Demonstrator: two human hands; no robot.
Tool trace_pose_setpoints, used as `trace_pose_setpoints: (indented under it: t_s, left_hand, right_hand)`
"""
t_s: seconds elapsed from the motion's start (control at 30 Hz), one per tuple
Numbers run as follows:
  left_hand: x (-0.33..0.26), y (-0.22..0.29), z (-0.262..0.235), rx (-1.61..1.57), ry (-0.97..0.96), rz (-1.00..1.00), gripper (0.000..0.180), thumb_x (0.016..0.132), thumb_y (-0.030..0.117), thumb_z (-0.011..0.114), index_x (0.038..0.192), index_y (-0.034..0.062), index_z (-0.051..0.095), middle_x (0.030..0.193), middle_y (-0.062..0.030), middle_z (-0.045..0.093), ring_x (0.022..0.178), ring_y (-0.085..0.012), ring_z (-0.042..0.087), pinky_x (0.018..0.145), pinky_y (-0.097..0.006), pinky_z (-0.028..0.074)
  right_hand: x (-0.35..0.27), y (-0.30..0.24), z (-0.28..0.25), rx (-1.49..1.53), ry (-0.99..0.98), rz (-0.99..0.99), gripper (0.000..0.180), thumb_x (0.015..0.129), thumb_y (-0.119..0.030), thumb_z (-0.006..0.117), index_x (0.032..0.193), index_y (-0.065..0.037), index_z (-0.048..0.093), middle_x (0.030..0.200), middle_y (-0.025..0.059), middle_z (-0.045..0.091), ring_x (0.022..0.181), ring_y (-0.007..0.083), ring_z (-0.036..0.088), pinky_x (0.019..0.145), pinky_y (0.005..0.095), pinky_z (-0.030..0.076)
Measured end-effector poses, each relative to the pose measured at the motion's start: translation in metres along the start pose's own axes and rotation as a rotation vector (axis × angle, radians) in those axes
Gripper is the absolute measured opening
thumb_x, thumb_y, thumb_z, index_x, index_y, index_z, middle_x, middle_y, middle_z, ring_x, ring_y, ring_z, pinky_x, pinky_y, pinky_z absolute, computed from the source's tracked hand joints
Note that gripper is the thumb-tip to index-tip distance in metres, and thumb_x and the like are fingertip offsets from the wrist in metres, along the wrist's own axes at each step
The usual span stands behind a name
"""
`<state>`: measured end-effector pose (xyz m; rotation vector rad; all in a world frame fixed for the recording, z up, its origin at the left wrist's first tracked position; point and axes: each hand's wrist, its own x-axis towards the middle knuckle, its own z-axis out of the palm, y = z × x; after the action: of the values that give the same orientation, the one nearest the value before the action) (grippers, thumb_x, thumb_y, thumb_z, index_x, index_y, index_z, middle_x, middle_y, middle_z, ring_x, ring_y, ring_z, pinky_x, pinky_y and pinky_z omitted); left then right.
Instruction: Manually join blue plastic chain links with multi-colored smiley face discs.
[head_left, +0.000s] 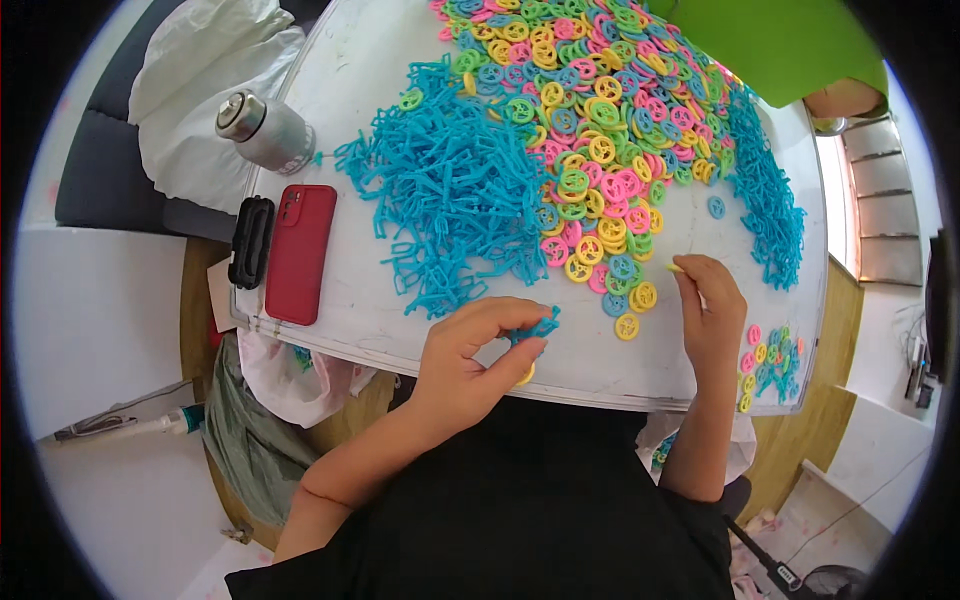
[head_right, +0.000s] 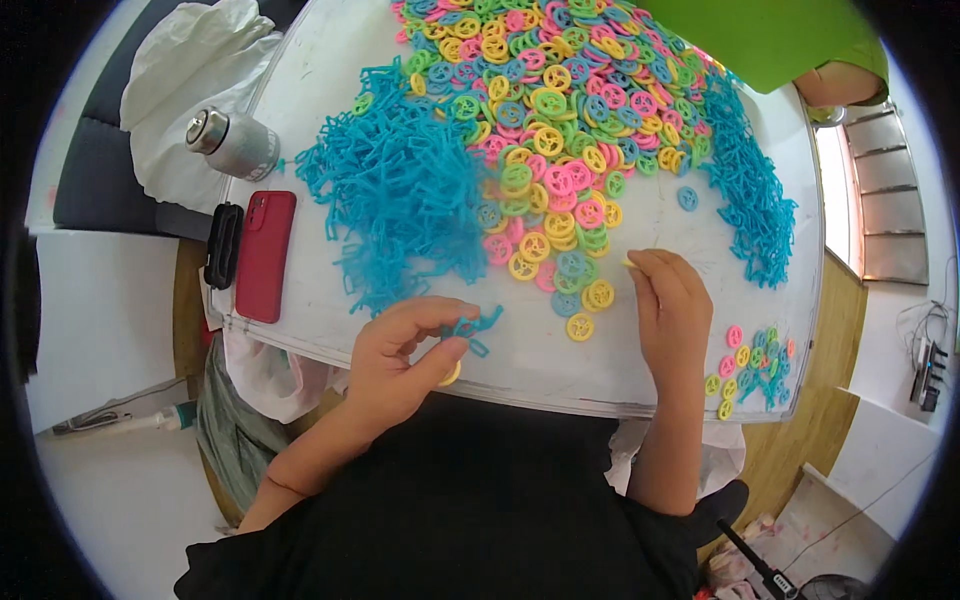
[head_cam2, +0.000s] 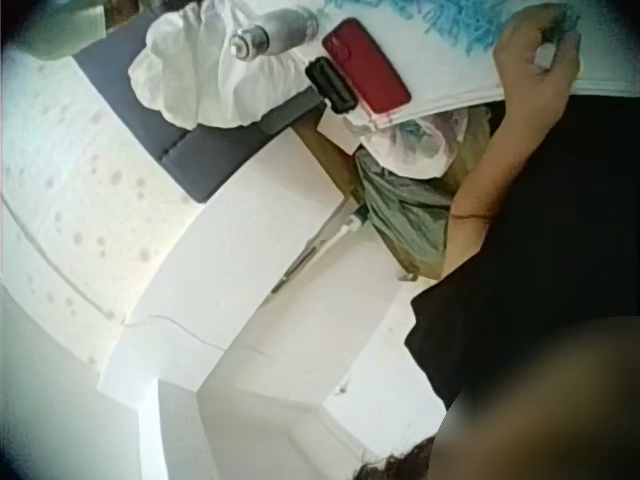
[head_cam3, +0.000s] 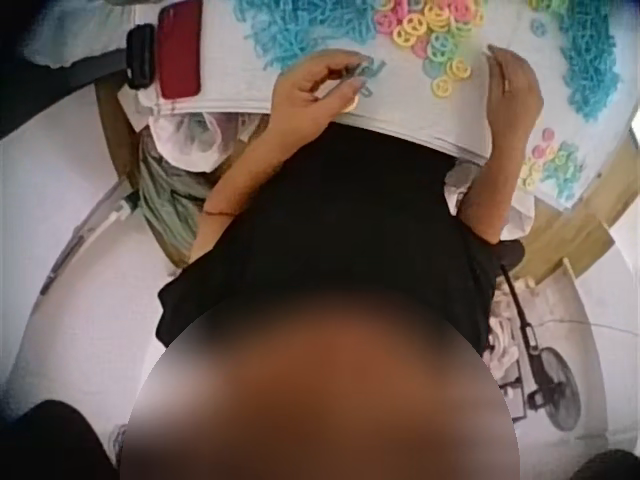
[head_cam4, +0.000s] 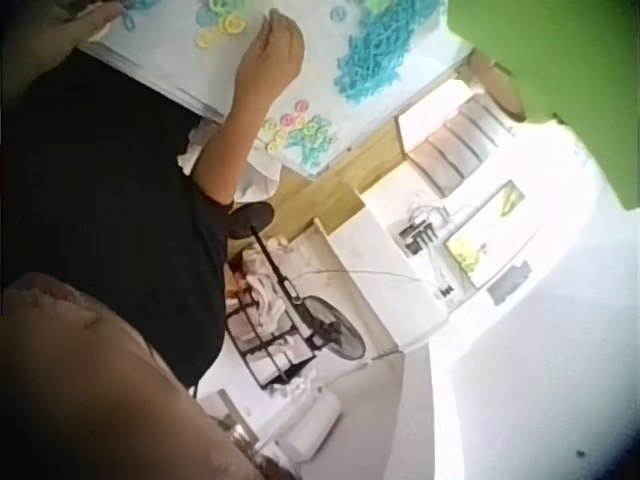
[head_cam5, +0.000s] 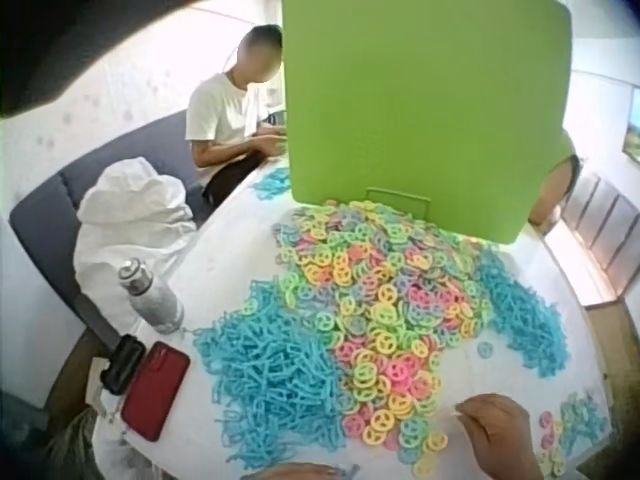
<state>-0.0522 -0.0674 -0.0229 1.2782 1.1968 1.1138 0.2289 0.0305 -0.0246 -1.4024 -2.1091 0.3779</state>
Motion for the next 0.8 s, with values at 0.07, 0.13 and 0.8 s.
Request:
trace_pose_setpoints:
  t_s: [0.07,0.13,0.8]
  left_hand:
    - [0.002,0.004,0.004,-0.064,0.017,-0.053,0.028,0.088,-0.004,0.068,0.115,0.0002,0.065,0.121,-0.0086,0.064,0.105,-0.0159,0.061,0.093,-0.030,0.049]
    - [-0.002,0.003,0.006,-0.123,0.029,-0.110,0.028,0.088,-0.004,0.068,0.115,0.0002,0.065,0.122,-0.0095,0.065,0.109,-0.0170,0.062,0.095,-0.031,0.049]
    - [0.000,0.004,0.013,0.517,0.153,0.343,0.035,0.076,0.006,0.081,0.108,0.0064,0.068,0.107,-0.0105,0.073,0.088,-0.0301,0.070,0.076,-0.036,0.054]
  right_hand:
    - [-0.004,-0.030,-0.007,0.366,-0.047,0.111,0.015,0.089,0.005,0.062,0.103,0.004,0.067,0.103,0.0139,0.067,0.088,0.0218,0.065,0.077,0.0312,0.053]
    - [-0.008,-0.064,0.000,1.000,-0.188,0.207,0.011,0.091,0.004,0.061,0.101,0.005,0.064,0.102,0.0156,0.065,0.088,0.0175,0.064,0.074,0.0299,0.054]
    - [-0.016,-0.103,0.034,1.073,-0.267,0.551,0.017,0.096,-0.006,0.063,0.110,0.004,0.060,0.089,0.0070,0.065,0.079,0.0113,0.065,0.072,0.0297,0.060]
